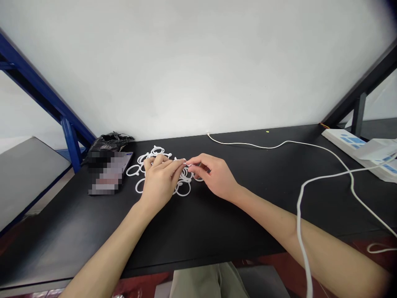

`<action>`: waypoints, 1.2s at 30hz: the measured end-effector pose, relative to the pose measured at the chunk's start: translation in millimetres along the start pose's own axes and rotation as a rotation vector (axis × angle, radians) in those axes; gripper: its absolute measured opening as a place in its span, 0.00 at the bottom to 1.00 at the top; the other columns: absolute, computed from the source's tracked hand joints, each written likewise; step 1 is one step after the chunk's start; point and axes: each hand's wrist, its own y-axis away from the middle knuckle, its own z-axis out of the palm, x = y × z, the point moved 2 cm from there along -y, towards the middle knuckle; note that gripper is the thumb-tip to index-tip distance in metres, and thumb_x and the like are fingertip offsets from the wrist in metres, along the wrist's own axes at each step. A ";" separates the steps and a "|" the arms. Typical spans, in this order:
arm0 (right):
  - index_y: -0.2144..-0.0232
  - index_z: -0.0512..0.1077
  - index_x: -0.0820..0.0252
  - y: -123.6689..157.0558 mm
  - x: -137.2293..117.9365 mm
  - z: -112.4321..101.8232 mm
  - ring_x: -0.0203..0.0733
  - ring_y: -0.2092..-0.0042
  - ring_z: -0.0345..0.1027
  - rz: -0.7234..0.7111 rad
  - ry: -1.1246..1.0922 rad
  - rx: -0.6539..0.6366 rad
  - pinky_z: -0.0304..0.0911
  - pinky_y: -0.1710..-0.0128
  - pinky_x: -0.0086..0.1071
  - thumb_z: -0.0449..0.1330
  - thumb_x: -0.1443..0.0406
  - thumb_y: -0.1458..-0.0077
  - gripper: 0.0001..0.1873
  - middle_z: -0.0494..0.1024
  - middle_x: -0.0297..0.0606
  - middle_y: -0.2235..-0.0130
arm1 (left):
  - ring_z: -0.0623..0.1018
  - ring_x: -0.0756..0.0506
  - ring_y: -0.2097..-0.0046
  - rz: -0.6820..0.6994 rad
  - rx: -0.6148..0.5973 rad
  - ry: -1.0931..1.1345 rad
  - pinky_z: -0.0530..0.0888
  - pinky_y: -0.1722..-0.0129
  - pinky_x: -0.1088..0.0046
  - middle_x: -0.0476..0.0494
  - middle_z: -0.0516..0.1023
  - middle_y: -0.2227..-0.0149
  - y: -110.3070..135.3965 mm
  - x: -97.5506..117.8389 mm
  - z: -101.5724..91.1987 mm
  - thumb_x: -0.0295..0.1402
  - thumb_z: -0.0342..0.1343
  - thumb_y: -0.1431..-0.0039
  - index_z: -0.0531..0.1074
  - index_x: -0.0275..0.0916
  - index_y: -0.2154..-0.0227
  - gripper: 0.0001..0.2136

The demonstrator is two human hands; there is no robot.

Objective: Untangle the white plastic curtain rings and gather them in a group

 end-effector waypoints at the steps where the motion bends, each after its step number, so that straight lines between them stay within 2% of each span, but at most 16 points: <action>1: 0.61 0.76 0.54 -0.2 0.4 -0.6 0.33 0.70 0.70 0.004 -0.021 0.006 0.69 0.66 0.30 0.59 0.59 0.38 0.08 0.77 0.33 0.64 | 0.73 0.44 0.64 -0.001 -0.005 0.013 0.62 0.58 0.58 0.46 0.81 0.70 -0.3 0.5 0.2 0.34 0.49 0.32 0.77 0.43 0.61 0.10; 6: 0.67 0.76 0.55 -1.8 -0.5 -4.1 0.34 0.69 0.69 -0.025 -0.024 0.073 0.68 0.67 0.30 0.59 0.59 0.39 0.09 0.76 0.34 0.66 | 0.73 0.45 0.65 -0.014 -0.022 0.072 0.63 0.57 0.60 0.47 0.81 0.70 -0.8 3.7 1.3 0.34 0.49 0.32 0.77 0.42 0.60 0.11; 10: 0.70 0.75 0.56 -3.0 -0.9 -5.2 0.33 0.72 0.69 -0.015 -0.007 0.131 0.67 0.71 0.29 0.59 0.59 0.39 0.10 0.76 0.33 0.68 | 0.72 0.45 0.65 -0.014 -0.041 0.113 0.64 0.59 0.61 0.46 0.79 0.70 0.6 4.7 3.2 0.35 0.49 0.32 0.77 0.42 0.58 0.11; 14: 0.70 0.75 0.57 -2.7 0.3 -5.1 0.32 0.73 0.71 0.027 -0.036 0.136 0.67 0.73 0.28 0.59 0.62 0.39 0.08 0.77 0.32 0.68 | 0.71 0.45 0.64 -0.005 -0.054 0.128 0.64 0.59 0.61 0.46 0.78 0.70 1.6 4.2 4.8 0.34 0.49 0.32 0.77 0.41 0.57 0.11; 20: 0.68 0.75 0.56 -3.8 3.7 -5.4 0.32 0.74 0.70 0.080 -0.033 0.122 0.67 0.72 0.29 0.61 0.59 0.41 0.08 0.78 0.33 0.67 | 0.72 0.43 0.62 -0.020 -0.060 0.099 0.65 0.59 0.61 0.46 0.80 0.67 -0.3 1.0 4.4 0.35 0.48 0.32 0.76 0.43 0.58 0.11; 25: 0.66 0.75 0.56 -9.1 12.9 -12.3 0.35 0.70 0.72 0.104 0.090 0.191 0.68 0.67 0.31 0.61 0.60 0.42 0.07 0.79 0.34 0.66 | 0.73 0.39 0.56 -0.107 -0.037 0.015 0.68 0.55 0.58 0.41 0.80 0.59 -2.8 -10.9 3.7 0.37 0.49 0.33 0.76 0.41 0.58 0.12; 28: 0.66 0.75 0.56 -12.3 21.4 -17.5 0.36 0.67 0.72 0.127 0.179 0.233 0.67 0.65 0.33 0.61 0.62 0.42 0.04 0.80 0.35 0.64 | 0.72 0.35 0.49 -0.186 -0.047 -0.042 0.68 0.50 0.54 0.37 0.77 0.52 -1.5 -23.4 6.7 0.43 0.52 0.36 0.75 0.40 0.54 0.15; 31: 0.67 0.75 0.57 -15.0 32.3 -20.0 0.37 0.65 0.72 0.184 0.221 0.198 0.67 0.62 0.34 0.61 0.64 0.43 0.03 0.80 0.35 0.64 | 0.68 0.30 0.42 -0.271 -0.127 -0.095 0.65 0.45 0.49 0.32 0.72 0.43 2.6 -35.6 12.1 0.52 0.52 0.39 0.71 0.38 0.47 0.26; 34: 0.68 0.74 0.57 -16.9 42.4 -19.2 0.38 0.63 0.72 0.220 0.280 0.097 0.66 0.60 0.35 0.61 0.65 0.44 0.02 0.80 0.34 0.65 | 0.63 0.27 0.37 -0.332 -0.288 -0.112 0.61 0.41 0.45 0.28 0.66 0.38 7.6 -42.9 19.3 0.58 0.47 0.40 0.66 0.35 0.41 0.34; 36: 0.69 0.74 0.57 -17.6 46.1 -17.5 0.40 0.62 0.71 0.212 0.353 0.027 0.65 0.58 0.37 0.60 0.66 0.43 0.02 0.80 0.34 0.65 | 0.61 0.27 0.35 -0.328 -0.404 -0.088 0.58 0.39 0.45 0.27 0.64 0.36 10.1 -43.5 24.5 0.59 0.44 0.39 0.64 0.34 0.39 0.36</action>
